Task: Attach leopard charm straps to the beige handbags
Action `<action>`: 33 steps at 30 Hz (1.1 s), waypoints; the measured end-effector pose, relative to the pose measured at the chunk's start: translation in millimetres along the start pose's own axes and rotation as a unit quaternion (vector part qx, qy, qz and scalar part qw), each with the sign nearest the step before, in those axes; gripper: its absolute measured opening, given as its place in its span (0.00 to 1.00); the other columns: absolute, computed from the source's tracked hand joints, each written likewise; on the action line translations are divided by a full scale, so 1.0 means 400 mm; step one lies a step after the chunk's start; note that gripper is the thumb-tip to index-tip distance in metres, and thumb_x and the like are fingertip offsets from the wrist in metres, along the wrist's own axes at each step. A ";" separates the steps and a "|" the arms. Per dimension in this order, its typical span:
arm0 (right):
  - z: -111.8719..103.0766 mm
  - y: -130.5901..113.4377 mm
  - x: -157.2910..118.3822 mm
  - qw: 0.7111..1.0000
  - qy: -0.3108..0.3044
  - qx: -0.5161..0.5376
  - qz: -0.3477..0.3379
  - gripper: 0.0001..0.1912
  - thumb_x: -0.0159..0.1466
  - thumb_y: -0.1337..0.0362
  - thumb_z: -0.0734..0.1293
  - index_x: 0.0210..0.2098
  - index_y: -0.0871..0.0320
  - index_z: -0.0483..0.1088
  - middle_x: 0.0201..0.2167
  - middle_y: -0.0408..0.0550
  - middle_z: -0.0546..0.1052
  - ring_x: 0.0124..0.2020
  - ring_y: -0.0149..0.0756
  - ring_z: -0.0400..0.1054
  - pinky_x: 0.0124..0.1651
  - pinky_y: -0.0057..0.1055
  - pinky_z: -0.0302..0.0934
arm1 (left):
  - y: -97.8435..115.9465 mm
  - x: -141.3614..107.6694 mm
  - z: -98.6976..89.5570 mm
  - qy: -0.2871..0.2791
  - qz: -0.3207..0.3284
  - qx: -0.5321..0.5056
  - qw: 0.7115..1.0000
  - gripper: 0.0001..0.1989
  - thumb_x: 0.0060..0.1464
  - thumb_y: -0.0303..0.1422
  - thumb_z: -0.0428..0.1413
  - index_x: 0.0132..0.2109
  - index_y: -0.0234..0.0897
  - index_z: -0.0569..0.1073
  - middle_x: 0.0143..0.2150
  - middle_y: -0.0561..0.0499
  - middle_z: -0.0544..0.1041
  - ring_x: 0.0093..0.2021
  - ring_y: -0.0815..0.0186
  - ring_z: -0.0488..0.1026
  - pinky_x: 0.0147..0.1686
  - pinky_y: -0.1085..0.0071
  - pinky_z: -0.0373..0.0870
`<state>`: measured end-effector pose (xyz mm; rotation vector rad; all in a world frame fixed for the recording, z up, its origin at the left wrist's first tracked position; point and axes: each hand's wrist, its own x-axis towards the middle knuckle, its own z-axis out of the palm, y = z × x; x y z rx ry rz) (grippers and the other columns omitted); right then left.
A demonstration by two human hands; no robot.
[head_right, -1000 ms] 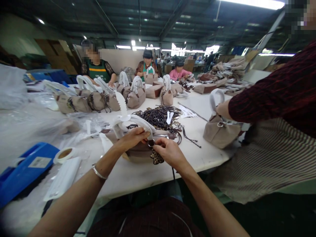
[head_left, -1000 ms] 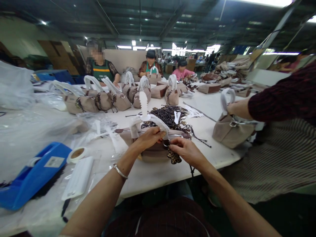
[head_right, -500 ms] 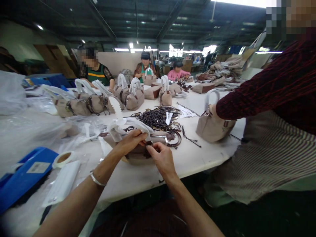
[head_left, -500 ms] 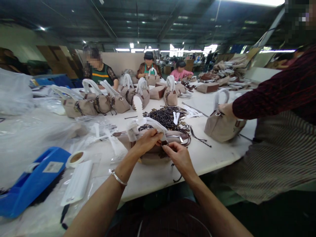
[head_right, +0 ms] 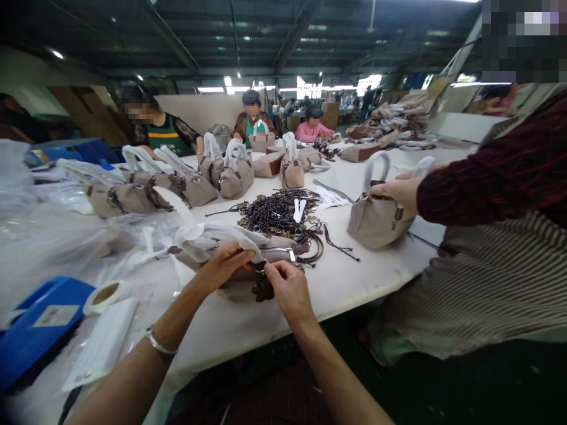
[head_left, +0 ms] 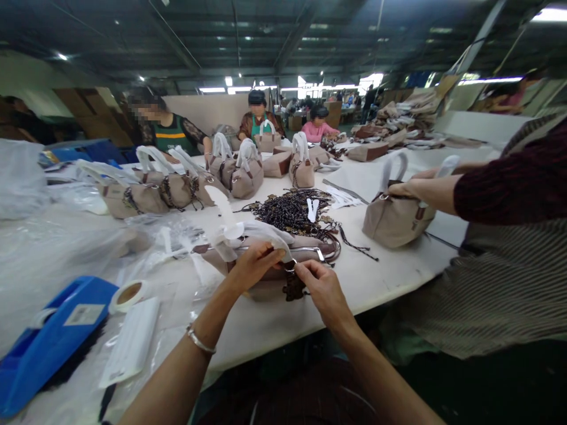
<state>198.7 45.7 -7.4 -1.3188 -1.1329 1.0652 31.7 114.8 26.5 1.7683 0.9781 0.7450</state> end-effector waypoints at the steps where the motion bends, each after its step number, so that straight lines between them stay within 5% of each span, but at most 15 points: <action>1: 0.002 0.004 0.000 1.000 -0.003 0.009 0.008 0.17 0.58 0.49 0.68 0.27 0.59 0.74 0.24 0.43 0.73 0.28 0.34 0.63 0.32 0.29 0.57 | -0.002 0.000 -0.001 -0.002 -0.001 0.002 1.000 0.16 0.57 0.44 0.52 0.35 0.36 0.75 0.32 0.51 0.78 0.34 0.64 0.75 0.36 0.69 0.72; 20: -0.014 0.011 0.009 0.987 -0.071 0.120 0.084 0.23 0.48 0.48 0.75 0.34 0.61 0.78 0.29 0.47 0.78 0.29 0.33 0.66 0.33 0.29 0.60 | -0.007 0.026 -0.011 0.001 0.006 0.056 0.998 0.18 0.58 0.46 0.50 0.33 0.36 0.74 0.30 0.52 0.78 0.31 0.64 0.75 0.34 0.70 0.70; 26: -0.010 0.035 0.006 0.966 -0.054 0.207 0.145 0.24 0.49 0.46 0.74 0.34 0.60 0.79 0.27 0.48 0.79 0.28 0.35 0.70 0.33 0.31 0.64 | -0.002 0.025 -0.011 0.009 0.006 0.065 0.998 0.17 0.58 0.44 0.50 0.31 0.36 0.74 0.27 0.53 0.78 0.31 0.64 0.75 0.35 0.70 0.69; 33: 0.014 0.038 0.008 0.976 -0.020 0.187 0.106 0.20 0.45 0.53 0.78 0.32 0.61 0.77 0.26 0.46 0.78 0.26 0.32 0.69 0.33 0.30 0.63 | -0.001 0.026 -0.008 0.001 0.011 0.055 0.998 0.16 0.59 0.43 0.50 0.33 0.36 0.73 0.28 0.54 0.77 0.29 0.65 0.75 0.33 0.71 0.70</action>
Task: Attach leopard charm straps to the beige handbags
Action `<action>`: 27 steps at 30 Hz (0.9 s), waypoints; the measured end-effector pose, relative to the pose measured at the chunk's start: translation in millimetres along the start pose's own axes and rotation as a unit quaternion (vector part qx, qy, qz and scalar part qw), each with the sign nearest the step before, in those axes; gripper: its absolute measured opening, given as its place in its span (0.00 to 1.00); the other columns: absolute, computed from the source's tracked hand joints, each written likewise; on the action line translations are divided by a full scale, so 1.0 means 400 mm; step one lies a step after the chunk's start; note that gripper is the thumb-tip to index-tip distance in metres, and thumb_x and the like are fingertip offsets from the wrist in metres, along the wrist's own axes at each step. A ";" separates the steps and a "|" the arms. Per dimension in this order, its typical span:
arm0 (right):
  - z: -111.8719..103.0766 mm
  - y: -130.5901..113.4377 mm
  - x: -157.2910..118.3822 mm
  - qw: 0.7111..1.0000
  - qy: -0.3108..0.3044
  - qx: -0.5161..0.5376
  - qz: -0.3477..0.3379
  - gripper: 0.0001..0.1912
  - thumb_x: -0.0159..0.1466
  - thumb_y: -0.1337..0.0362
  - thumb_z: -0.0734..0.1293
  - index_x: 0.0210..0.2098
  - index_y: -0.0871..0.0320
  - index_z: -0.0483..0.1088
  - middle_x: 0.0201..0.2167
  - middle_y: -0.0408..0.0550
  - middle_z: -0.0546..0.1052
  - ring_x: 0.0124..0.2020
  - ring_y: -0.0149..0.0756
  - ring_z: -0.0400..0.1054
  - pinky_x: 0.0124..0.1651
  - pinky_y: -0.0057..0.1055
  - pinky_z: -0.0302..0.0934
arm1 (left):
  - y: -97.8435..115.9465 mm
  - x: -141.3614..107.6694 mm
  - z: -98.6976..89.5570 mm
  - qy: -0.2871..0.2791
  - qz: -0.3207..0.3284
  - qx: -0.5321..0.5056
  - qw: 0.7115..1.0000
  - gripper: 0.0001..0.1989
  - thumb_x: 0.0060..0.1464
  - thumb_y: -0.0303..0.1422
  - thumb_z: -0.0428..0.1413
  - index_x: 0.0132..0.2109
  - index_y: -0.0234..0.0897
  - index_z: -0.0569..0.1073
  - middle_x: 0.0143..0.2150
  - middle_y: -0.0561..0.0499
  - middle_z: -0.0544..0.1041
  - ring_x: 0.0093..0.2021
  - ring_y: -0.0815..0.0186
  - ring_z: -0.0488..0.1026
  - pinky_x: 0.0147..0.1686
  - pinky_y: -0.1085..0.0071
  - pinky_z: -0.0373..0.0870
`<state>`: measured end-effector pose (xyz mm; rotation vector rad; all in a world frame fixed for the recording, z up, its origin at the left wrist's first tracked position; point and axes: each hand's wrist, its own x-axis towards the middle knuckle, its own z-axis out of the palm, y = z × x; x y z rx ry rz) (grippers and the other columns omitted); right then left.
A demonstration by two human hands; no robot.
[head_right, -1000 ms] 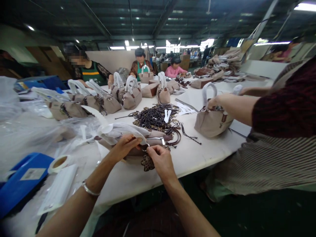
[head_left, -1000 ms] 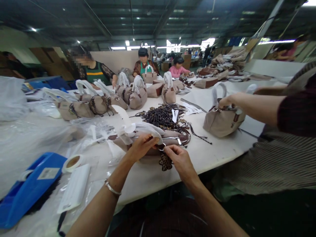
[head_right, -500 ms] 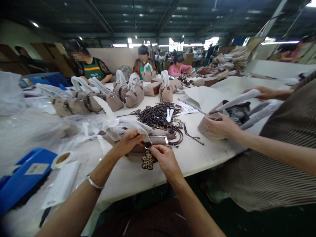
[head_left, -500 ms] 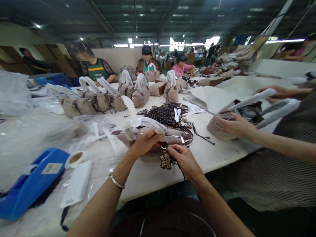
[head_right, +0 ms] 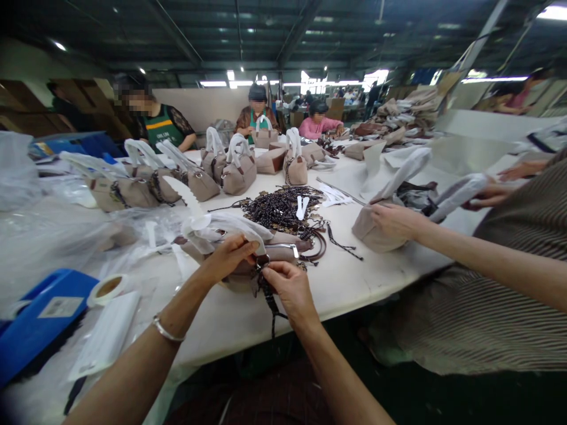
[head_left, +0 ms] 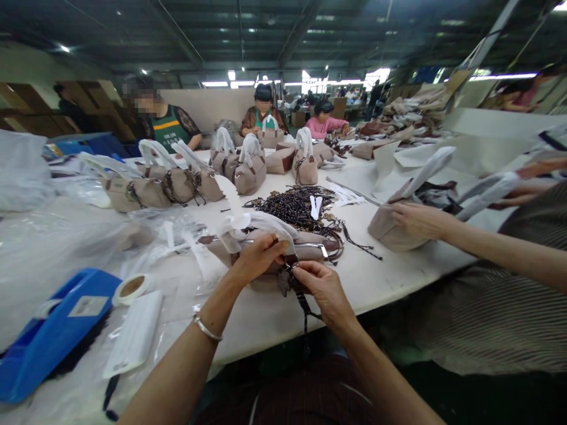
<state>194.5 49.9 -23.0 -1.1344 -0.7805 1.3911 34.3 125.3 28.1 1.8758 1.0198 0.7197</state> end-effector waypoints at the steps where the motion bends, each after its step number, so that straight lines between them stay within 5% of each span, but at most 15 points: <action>1: 0.005 0.002 0.000 1.000 0.006 -0.007 -0.009 0.19 0.45 0.54 0.78 0.31 0.61 0.77 0.26 0.45 0.78 0.26 0.31 0.68 0.33 0.30 0.63 | 0.000 0.000 0.000 0.003 -0.001 0.003 1.000 0.16 0.59 0.43 0.50 0.33 0.36 0.73 0.27 0.54 0.76 0.29 0.65 0.75 0.33 0.71 0.69; 11: 0.043 0.014 -0.010 0.991 0.103 -0.001 -0.085 0.17 0.52 0.53 0.73 0.33 0.61 0.77 0.28 0.45 0.77 0.29 0.32 0.66 0.33 0.28 0.61 | 0.023 -0.011 0.008 -0.009 0.031 -0.040 0.999 0.15 0.59 0.42 0.49 0.37 0.36 0.73 0.32 0.53 0.76 0.29 0.68 0.71 0.32 0.72 0.70; 17: 0.035 -0.029 -0.003 0.982 0.075 -0.103 -0.137 0.15 0.55 0.53 0.71 0.30 0.60 0.75 0.26 0.45 0.76 0.28 0.32 0.66 0.33 0.28 0.61 | 0.005 -0.008 0.018 0.035 0.019 -0.020 0.999 0.14 0.58 0.43 0.51 0.32 0.37 0.71 0.26 0.55 0.73 0.27 0.67 0.72 0.31 0.71 0.70; 22: 0.040 0.010 0.002 0.995 0.046 -0.018 -0.083 0.17 0.52 0.54 0.74 0.34 0.61 0.77 0.29 0.45 0.78 0.28 0.31 0.67 0.34 0.29 0.62 | 0.003 -0.003 0.022 0.050 -0.001 -0.003 0.999 0.15 0.59 0.42 0.51 0.29 0.37 0.69 0.23 0.56 0.73 0.25 0.68 0.72 0.28 0.72 0.68; 27: 0.056 0.044 0.003 0.991 0.075 0.046 -0.102 0.16 0.55 0.54 0.72 0.37 0.60 0.77 0.33 0.46 0.79 0.33 0.34 0.70 0.41 0.32 0.64 | 0.011 -0.004 0.027 0.056 -0.002 -0.016 0.998 0.13 0.59 0.41 0.51 0.32 0.37 0.69 0.24 0.57 0.72 0.24 0.69 0.72 0.28 0.73 0.69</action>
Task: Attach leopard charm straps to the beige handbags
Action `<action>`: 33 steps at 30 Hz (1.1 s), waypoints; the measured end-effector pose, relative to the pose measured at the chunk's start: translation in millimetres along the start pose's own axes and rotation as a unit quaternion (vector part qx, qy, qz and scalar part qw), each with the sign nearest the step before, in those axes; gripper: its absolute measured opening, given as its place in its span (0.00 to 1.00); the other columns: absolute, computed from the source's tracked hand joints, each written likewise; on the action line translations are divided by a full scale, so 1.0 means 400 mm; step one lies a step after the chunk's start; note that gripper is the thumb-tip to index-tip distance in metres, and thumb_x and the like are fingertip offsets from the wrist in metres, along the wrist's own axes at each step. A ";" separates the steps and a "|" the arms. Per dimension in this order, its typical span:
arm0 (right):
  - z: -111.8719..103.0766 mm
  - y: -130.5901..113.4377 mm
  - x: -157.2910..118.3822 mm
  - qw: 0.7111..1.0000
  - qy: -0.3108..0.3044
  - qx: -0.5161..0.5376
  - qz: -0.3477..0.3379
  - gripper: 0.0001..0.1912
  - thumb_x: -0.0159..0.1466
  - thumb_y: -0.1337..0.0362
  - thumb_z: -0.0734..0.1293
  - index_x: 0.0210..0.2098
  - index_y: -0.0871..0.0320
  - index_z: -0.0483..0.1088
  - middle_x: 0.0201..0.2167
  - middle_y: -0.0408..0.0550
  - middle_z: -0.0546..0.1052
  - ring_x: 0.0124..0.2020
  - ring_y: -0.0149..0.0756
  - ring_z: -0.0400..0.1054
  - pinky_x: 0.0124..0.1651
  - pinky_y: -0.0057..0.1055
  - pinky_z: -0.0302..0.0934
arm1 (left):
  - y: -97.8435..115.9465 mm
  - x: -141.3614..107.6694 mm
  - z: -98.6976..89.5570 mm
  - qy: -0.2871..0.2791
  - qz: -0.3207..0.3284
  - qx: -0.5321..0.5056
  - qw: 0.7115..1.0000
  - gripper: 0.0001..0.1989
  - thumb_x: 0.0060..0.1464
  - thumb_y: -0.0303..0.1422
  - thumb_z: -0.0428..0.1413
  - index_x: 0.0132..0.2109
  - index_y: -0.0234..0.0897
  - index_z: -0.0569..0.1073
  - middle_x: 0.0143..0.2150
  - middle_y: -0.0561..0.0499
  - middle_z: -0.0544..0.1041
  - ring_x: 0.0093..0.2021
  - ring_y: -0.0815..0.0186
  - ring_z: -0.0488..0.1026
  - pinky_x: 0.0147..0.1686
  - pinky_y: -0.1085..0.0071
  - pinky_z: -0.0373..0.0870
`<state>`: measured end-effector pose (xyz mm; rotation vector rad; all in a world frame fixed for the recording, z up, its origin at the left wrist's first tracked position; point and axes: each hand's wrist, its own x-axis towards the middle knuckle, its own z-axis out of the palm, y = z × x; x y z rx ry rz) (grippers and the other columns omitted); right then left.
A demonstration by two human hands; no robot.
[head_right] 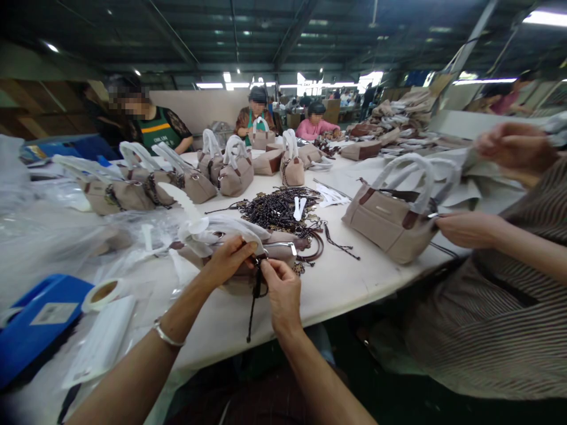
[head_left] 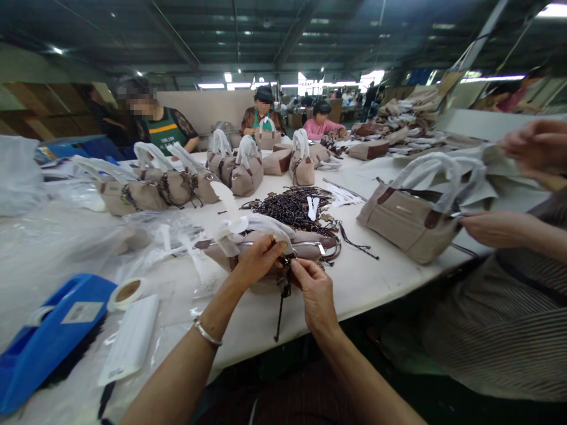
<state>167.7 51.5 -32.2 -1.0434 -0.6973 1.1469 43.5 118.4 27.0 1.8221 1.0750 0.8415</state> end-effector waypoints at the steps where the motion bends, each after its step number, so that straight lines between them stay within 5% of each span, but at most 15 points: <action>1: 0.005 -0.005 -0.001 1.000 0.002 0.005 -0.003 0.16 0.55 0.54 0.73 0.37 0.59 0.77 0.33 0.46 0.79 0.34 0.34 0.70 0.41 0.32 0.65 | 0.000 -0.001 0.001 0.000 0.001 -0.003 1.000 0.13 0.58 0.41 0.51 0.32 0.37 0.69 0.24 0.58 0.72 0.24 0.69 0.72 0.27 0.73 0.68; 12: -0.007 -0.079 0.063 0.990 -0.026 -0.131 -0.039 0.14 0.54 0.54 0.70 0.25 0.60 0.74 0.20 0.41 0.72 0.24 0.30 0.62 0.29 0.27 0.59 | -0.006 -0.001 0.012 0.018 0.003 0.006 1.000 0.13 0.58 0.42 0.51 0.31 0.37 0.68 0.25 0.58 0.72 0.23 0.69 0.72 0.27 0.72 0.68; 15: -0.009 -0.079 0.064 0.994 -0.045 -0.101 -0.026 0.15 0.54 0.53 0.71 0.28 0.60 0.75 0.23 0.42 0.74 0.26 0.31 0.64 0.31 0.28 0.60 | 0.000 0.005 0.024 0.051 -0.003 0.010 0.999 0.12 0.58 0.40 0.51 0.29 0.38 0.66 0.23 0.58 0.71 0.22 0.69 0.72 0.25 0.73 0.67; 23: -0.004 -0.052 0.039 0.994 0.020 -0.097 -0.041 0.15 0.56 0.52 0.70 0.31 0.60 0.74 0.26 0.43 0.75 0.28 0.31 0.66 0.33 0.28 0.61 | -0.018 0.015 0.030 0.035 -0.015 -0.032 0.999 0.13 0.57 0.42 0.52 0.31 0.37 0.69 0.27 0.57 0.73 0.24 0.67 0.75 0.26 0.72 0.70; 29: -0.016 -0.080 0.088 0.993 -0.010 -0.110 -0.044 0.19 0.52 0.53 0.73 0.36 0.59 0.71 0.22 0.41 0.76 0.24 0.32 0.68 0.28 0.27 0.61 | -0.014 0.022 0.023 0.008 -0.007 -0.053 0.999 0.11 0.54 0.41 0.56 0.36 0.36 0.73 0.29 0.55 0.73 0.27 0.68 0.73 0.28 0.71 0.73; 33: -0.028 -0.113 0.108 0.982 -0.082 -0.163 -0.041 0.17 0.53 0.52 0.72 0.33 0.59 0.73 0.26 0.45 0.78 0.26 0.34 0.70 0.30 0.28 0.63 | 0.007 0.028 0.024 0.012 -0.016 -0.035 0.999 0.11 0.51 0.40 0.58 0.34 0.35 0.74 0.27 0.54 0.73 0.27 0.67 0.72 0.27 0.72 0.72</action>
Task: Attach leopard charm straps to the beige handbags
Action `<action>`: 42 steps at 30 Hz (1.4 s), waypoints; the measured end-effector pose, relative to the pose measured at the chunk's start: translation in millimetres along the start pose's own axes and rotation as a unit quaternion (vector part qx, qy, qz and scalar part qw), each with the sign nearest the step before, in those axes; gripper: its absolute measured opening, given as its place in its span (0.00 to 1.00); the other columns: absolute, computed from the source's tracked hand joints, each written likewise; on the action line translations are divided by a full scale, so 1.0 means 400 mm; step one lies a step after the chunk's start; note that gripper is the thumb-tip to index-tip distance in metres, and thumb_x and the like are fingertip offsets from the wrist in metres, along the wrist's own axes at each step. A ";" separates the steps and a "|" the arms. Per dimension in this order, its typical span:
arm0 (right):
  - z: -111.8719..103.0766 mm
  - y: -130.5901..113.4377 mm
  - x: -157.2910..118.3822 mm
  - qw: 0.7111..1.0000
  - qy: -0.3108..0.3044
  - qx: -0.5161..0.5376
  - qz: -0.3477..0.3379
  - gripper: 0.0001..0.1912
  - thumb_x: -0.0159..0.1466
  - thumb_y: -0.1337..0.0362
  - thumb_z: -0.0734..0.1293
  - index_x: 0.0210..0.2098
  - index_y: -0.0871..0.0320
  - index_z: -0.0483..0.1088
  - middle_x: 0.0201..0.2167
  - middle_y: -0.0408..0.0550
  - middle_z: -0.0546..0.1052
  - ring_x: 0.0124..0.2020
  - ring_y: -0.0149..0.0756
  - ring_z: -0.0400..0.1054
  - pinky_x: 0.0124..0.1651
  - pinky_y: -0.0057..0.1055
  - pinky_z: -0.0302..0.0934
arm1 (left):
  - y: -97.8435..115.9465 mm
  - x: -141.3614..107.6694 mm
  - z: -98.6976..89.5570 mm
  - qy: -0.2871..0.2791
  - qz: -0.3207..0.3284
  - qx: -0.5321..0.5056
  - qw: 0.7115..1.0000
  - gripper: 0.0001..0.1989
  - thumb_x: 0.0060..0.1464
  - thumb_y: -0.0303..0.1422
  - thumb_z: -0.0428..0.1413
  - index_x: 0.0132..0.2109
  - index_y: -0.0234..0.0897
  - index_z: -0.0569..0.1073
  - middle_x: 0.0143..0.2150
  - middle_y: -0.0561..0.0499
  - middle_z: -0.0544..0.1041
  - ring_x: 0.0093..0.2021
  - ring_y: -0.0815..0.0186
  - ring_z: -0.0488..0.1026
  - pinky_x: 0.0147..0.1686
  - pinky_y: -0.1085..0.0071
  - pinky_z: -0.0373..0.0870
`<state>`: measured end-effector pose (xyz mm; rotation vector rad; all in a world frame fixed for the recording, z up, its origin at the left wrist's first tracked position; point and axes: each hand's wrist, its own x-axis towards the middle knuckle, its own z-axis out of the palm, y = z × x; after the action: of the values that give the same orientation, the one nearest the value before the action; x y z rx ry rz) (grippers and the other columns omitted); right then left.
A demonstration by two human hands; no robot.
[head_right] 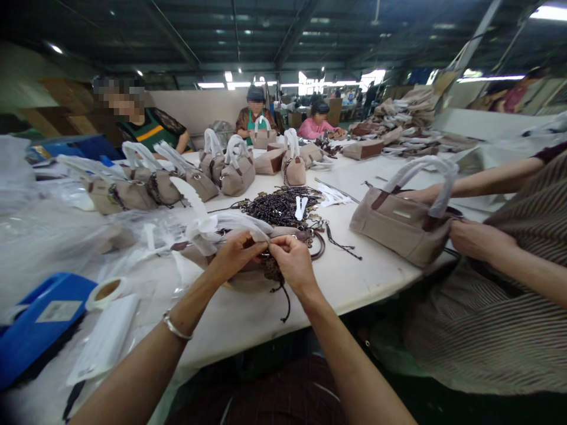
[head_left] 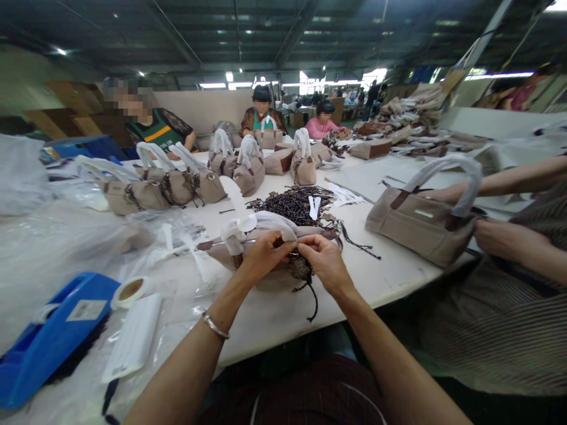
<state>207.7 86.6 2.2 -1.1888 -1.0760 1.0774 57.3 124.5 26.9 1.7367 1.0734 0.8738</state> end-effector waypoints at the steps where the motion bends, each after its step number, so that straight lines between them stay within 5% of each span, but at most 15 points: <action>1: -0.004 -0.006 -0.001 1.000 -0.013 -0.022 -0.003 0.17 0.53 0.51 0.72 0.33 0.59 0.73 0.26 0.45 0.78 0.27 0.34 0.70 0.30 0.28 0.63 | 0.006 0.001 0.002 0.006 -0.007 0.011 1.000 0.12 0.51 0.40 0.57 0.32 0.35 0.74 0.26 0.55 0.72 0.26 0.68 0.71 0.26 0.73 0.71; 8: 0.007 -0.026 -0.047 0.974 0.044 -0.207 -0.083 0.18 0.51 0.53 0.73 0.37 0.57 0.75 0.28 0.45 0.79 0.29 0.36 0.71 0.34 0.31 0.63 | 0.018 0.004 0.008 0.021 -0.033 0.007 0.999 0.14 0.50 0.37 0.55 0.22 0.35 0.69 0.17 0.56 0.67 0.20 0.70 0.66 0.20 0.75 0.63; 15: -0.012 -0.045 -0.032 0.940 -0.018 -0.311 -0.141 0.15 0.55 0.60 0.70 0.41 0.54 0.78 0.30 0.43 0.80 0.29 0.34 0.70 0.35 0.29 0.61 | 0.007 0.023 -0.008 -0.023 -0.081 -0.046 0.995 0.11 0.50 0.35 0.56 0.24 0.34 0.72 0.16 0.53 0.71 0.17 0.70 0.68 0.20 0.74 0.68; 22: -0.031 -0.062 -0.012 0.942 -0.058 -0.304 -0.128 0.12 0.53 0.65 0.68 0.37 0.54 0.79 0.25 0.40 0.77 0.26 0.33 0.68 0.30 0.27 0.59 | -0.003 0.029 -0.011 -0.028 -0.093 -0.028 0.995 0.11 0.49 0.34 0.57 0.23 0.34 0.74 0.17 0.52 0.73 0.18 0.69 0.70 0.20 0.74 0.70; 27: -0.050 -0.043 -0.011 0.921 -0.103 -0.330 -0.178 0.14 0.56 0.66 0.67 0.41 0.53 0.77 0.33 0.43 0.79 0.32 0.35 0.70 0.38 0.30 0.62 | 0.001 0.032 -0.008 -0.029 -0.102 -0.015 0.994 0.12 0.49 0.35 0.57 0.20 0.36 0.73 0.17 0.52 0.73 0.18 0.68 0.70 0.19 0.74 0.69; 42: -0.043 -0.025 -0.014 0.899 -0.072 -0.364 -0.234 0.15 0.54 0.69 0.66 0.40 0.54 0.77 0.32 0.44 0.79 0.30 0.33 0.68 0.35 0.28 0.61 | -0.001 0.035 -0.006 -0.021 -0.108 -0.015 0.994 0.13 0.47 0.36 0.57 0.19 0.36 0.73 0.15 0.51 0.73 0.17 0.66 0.70 0.17 0.73 0.67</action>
<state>224.2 77.9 10.6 -1.3196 -1.8658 0.3767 60.4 138.4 29.1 1.5731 1.1877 0.7117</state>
